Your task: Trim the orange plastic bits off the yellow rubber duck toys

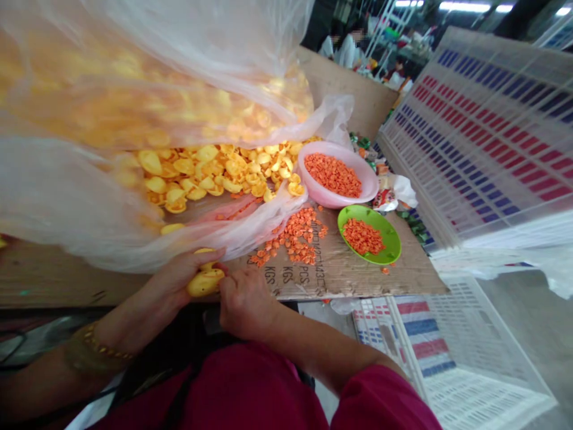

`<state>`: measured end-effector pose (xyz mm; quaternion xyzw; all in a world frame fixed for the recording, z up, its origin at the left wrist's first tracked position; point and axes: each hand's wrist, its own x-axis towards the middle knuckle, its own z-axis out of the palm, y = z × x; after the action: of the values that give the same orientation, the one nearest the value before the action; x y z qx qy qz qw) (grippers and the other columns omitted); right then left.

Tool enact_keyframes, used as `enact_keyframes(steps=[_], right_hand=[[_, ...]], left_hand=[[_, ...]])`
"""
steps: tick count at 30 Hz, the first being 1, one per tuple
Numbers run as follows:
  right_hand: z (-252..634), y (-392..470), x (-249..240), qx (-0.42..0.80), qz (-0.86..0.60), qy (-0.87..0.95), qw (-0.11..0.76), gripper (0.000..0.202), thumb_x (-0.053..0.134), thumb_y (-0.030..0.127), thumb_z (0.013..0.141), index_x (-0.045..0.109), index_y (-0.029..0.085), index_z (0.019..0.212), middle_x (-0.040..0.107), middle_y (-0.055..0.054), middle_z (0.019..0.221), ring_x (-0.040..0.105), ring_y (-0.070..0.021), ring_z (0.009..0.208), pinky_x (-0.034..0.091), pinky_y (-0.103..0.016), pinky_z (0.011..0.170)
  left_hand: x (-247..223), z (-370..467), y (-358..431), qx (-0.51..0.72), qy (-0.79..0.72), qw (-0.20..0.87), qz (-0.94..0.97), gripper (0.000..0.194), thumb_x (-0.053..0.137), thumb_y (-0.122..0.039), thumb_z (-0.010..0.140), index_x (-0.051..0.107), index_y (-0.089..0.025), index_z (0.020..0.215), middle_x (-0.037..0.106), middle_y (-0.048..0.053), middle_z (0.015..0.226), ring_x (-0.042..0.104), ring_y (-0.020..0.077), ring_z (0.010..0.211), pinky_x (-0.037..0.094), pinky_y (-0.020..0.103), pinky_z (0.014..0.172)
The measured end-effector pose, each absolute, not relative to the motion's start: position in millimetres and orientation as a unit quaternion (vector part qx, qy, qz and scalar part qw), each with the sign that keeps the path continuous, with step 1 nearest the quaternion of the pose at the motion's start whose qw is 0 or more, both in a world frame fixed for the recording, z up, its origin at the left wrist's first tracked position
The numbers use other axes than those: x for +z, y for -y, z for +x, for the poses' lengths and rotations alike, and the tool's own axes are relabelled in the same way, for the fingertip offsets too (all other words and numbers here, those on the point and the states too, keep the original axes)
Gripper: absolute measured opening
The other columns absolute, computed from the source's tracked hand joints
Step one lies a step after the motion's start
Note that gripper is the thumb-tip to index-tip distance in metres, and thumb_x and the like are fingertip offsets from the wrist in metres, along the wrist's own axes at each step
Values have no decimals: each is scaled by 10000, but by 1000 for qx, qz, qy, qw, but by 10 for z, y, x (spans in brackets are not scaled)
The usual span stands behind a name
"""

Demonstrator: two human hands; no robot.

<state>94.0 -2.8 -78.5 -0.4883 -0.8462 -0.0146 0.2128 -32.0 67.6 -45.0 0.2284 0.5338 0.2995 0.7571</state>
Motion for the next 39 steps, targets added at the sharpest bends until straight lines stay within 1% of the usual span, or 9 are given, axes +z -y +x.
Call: enact_keyframes(steps=[5, 8, 12, 16, 23, 29, 32, 36, 39], right_hand=[[1195, 119, -948, 136, -495, 811, 282, 168, 506, 153, 858, 670, 183, 880, 682, -41, 710, 616, -169, 633, 461, -266, 624], [1675, 59, -1007, 134, -632, 695, 316, 216, 504, 175, 893, 714, 212, 858, 716, -31, 769, 650, -162, 700, 473, -247, 661], [2169, -94, -1036, 27, -775, 606, 179, 147, 623, 270, 854, 755, 211, 827, 702, -73, 844, 634, -210, 829, 451, -305, 749], [2222, -234, -974, 11, -763, 644, 52, 159, 648, 343, 854, 760, 231, 859, 684, -83, 935, 598, -259, 960, 416, -369, 807], [2152, -404, -962, 94, -654, 750, 37, 109, 599, 139, 854, 707, 158, 856, 661, -111, 942, 591, -207, 880, 442, -305, 800], [2142, -292, -1008, 214, -649, 677, 272, 124, 620, 100, 789, 703, 188, 759, 694, -53, 797, 623, -185, 787, 483, -299, 758], [2132, -209, -951, 246, -656, 626, 343, 107, 626, 219, 809, 725, 202, 846, 725, -42, 833, 650, -182, 765, 509, -309, 723], [1932, -119, -805, 509, -565, 403, 509, 201, 789, 353, 673, 729, 223, 814, 710, 9, 725, 640, -140, 635, 517, -270, 635], [1718, -85, -679, 636, -471, 297, 533, 240, 855, 299, 614, 726, 218, 800, 692, 25, 714, 632, -106, 629, 504, -218, 611]], left_hand=[[-550, -340, -584, 314, -552, 716, 290, 168, 708, -147, 697, 547, -181, 662, 605, -24, 500, 562, 130, 425, 459, 210, 433], [-546, -431, -591, 286, -528, 753, 269, 96, 583, -228, 795, 546, -184, 718, 631, 18, 541, 589, 178, 443, 517, 289, 452], [-508, -477, -654, 282, -476, 798, 239, 179, 449, -203, 821, 564, -153, 692, 662, 89, 615, 624, 202, 496, 543, 319, 479], [-505, -423, -671, 283, -424, 828, 234, 226, 463, -231, 850, 603, -129, 705, 671, 110, 638, 649, 205, 554, 545, 293, 505], [-601, -378, -622, 286, -379, 848, 235, 259, 443, -269, 900, 618, -111, 792, 671, 115, 653, 662, 218, 567, 547, 302, 503], [-689, -386, -567, 255, -382, 868, 190, 272, 414, -271, 918, 615, -111, 827, 674, 121, 666, 657, 218, 569, 546, 313, 504], [-685, -390, -539, 243, -379, 876, 176, 275, 408, -263, 906, 625, -109, 836, 672, 120, 669, 661, 229, 578, 540, 315, 491], [-640, -344, -516, 238, -354, 886, 183, 267, 419, -253, 870, 631, -97, 826, 669, 136, 655, 653, 244, 556, 538, 338, 492], [-592, -310, -509, 234, -346, 891, 180, 303, 402, -277, 875, 631, -85, 829, 665, 145, 633, 638, 239, 512, 526, 333, 474]])
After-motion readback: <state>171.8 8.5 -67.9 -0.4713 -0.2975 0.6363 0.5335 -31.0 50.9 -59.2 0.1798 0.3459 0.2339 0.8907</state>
